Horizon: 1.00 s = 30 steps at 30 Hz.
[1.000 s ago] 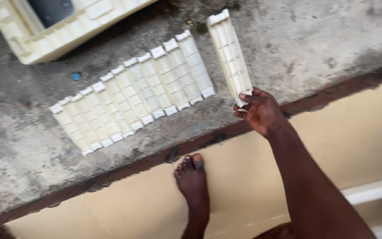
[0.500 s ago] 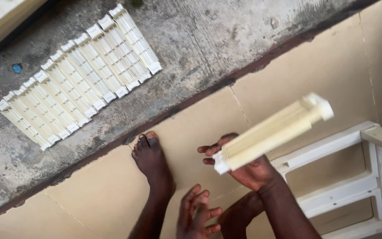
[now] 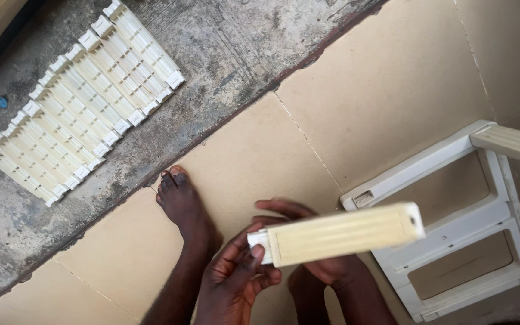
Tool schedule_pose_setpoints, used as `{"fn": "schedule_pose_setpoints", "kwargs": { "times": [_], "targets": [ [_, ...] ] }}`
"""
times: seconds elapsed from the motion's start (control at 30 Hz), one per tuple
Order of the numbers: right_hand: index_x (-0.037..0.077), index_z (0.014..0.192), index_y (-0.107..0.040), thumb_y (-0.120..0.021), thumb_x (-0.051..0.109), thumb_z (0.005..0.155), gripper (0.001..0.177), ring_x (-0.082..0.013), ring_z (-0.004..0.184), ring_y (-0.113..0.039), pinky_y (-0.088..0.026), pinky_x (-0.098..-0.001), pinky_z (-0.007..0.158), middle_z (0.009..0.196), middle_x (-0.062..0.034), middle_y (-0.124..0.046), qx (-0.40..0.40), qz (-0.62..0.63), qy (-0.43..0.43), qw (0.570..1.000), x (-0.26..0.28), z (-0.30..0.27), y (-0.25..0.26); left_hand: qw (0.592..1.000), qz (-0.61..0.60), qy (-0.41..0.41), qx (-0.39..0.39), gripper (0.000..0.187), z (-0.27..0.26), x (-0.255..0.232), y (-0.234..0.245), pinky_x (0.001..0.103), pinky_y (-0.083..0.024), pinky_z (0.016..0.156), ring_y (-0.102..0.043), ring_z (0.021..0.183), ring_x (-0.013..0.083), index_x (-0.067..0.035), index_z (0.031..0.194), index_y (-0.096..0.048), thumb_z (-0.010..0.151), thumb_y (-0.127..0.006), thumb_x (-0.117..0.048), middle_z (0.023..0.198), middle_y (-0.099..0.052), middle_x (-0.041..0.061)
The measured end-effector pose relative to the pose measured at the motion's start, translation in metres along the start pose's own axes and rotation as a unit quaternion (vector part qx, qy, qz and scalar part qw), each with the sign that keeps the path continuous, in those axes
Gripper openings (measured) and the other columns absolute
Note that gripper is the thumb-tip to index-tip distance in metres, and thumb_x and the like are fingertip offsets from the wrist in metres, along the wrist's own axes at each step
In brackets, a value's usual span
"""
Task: The person assembles a white plastic frame by inserting multiple small plastic strips into designated slots on a larger frame. They repeatedly pick up strips from a pile on the floor and fit them into the frame, adjusting the frame's position as needed.
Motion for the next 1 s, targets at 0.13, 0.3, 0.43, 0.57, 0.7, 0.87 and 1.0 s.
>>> {"fn": "schedule_pose_setpoints", "kwargs": {
  "times": [0.13,0.3,0.43,0.57,0.7,0.87,1.0],
  "targets": [
    [0.01,0.158,-0.045,-0.071,0.023,0.092,0.073,-0.0332,0.142,-0.045,-0.04,-0.0454,0.11,0.154,-0.0205,-0.047,-0.214,0.132,0.117,0.961,0.015,-0.044,0.031,0.998,0.024,-0.036,-0.045,0.058,-0.001,-0.002,-0.013,0.036,-0.058,0.066,-0.066,0.07,0.0159,-0.007,0.145,-0.06,0.088,-0.065,-0.015,0.103,-0.075,0.01],
    [0.013,0.152,-0.044,-0.078,0.031,0.082,0.079,-0.0409,0.136,-0.05,-0.043,-0.0555,0.108,0.149,-0.0262,-0.054,-0.233,0.167,0.211,0.935,0.054,-0.094,0.039,0.988,0.129,-0.088,0.006,0.059,0.0,0.012,-0.037,0.031,-0.057,0.071,-0.065,0.077,0.0115,-0.005,0.147,-0.055,0.09,-0.068,-0.014,0.111,-0.074,0.008],
    [0.011,0.163,-0.038,-0.083,0.017,0.081,0.093,-0.0379,0.132,-0.052,-0.047,-0.0518,0.099,0.147,-0.0233,-0.056,-0.199,0.08,0.163,0.963,0.057,-0.137,0.069,0.986,0.144,-0.082,-0.003,0.061,-0.011,0.031,-0.055,0.028,-0.056,0.07,-0.064,0.08,0.0083,-0.004,0.148,-0.054,0.09,-0.07,-0.014,0.111,-0.073,0.009],
    [0.017,0.168,-0.032,-0.079,-0.005,0.079,0.103,-0.0378,0.121,-0.059,-0.053,-0.0554,0.093,0.131,-0.0257,-0.06,-0.221,-0.031,0.128,0.966,0.054,-0.177,0.094,0.979,0.176,-0.067,-0.073,0.063,-0.016,0.036,-0.079,0.029,-0.056,0.064,-0.064,0.071,0.0106,-0.007,0.149,-0.056,0.088,-0.069,-0.016,0.106,-0.076,0.012],
    [0.012,0.15,-0.039,-0.077,-0.01,0.07,0.091,-0.0357,0.113,-0.067,-0.059,-0.057,0.093,0.126,-0.0248,-0.064,-0.293,-0.122,0.067,0.946,0.056,-0.21,0.098,0.966,0.229,-0.066,-0.103,0.057,-0.023,0.048,-0.103,0.03,-0.055,0.063,-0.061,0.064,0.0128,-0.007,0.148,-0.056,0.095,-0.063,-0.024,0.099,-0.075,0.016],
    [0.002,0.134,-0.051,-0.079,-0.008,0.073,0.067,-0.0371,0.116,-0.066,-0.058,-0.0527,0.097,0.128,-0.0276,-0.064,-0.335,-0.158,0.122,0.921,0.058,-0.242,0.1,0.944,0.305,0.032,-0.125,0.065,-0.027,0.062,-0.133,0.032,-0.055,0.078,-0.069,0.087,0.0148,-0.023,0.159,-0.037,0.099,-0.054,-0.043,0.121,-0.069,0.012],
    [0.002,0.117,-0.05,-0.08,-0.003,0.075,0.052,-0.0253,0.122,-0.063,-0.056,-0.0401,0.098,0.137,-0.0188,-0.066,-0.378,-0.263,0.194,0.866,0.062,-0.239,0.102,0.927,0.346,0.079,-0.122,0.078,-0.03,0.081,-0.152,0.034,-0.053,0.089,-0.066,0.111,0.0134,-0.031,0.163,-0.026,0.093,-0.057,-0.049,0.145,-0.054,-0.004]
  ]
}}
Point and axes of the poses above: each hand's wrist, its own z-axis towards the middle knuckle, its own y-axis out of the back of the hand, x = y × z, the point moved 1 cm from there along z, towards the middle knuckle
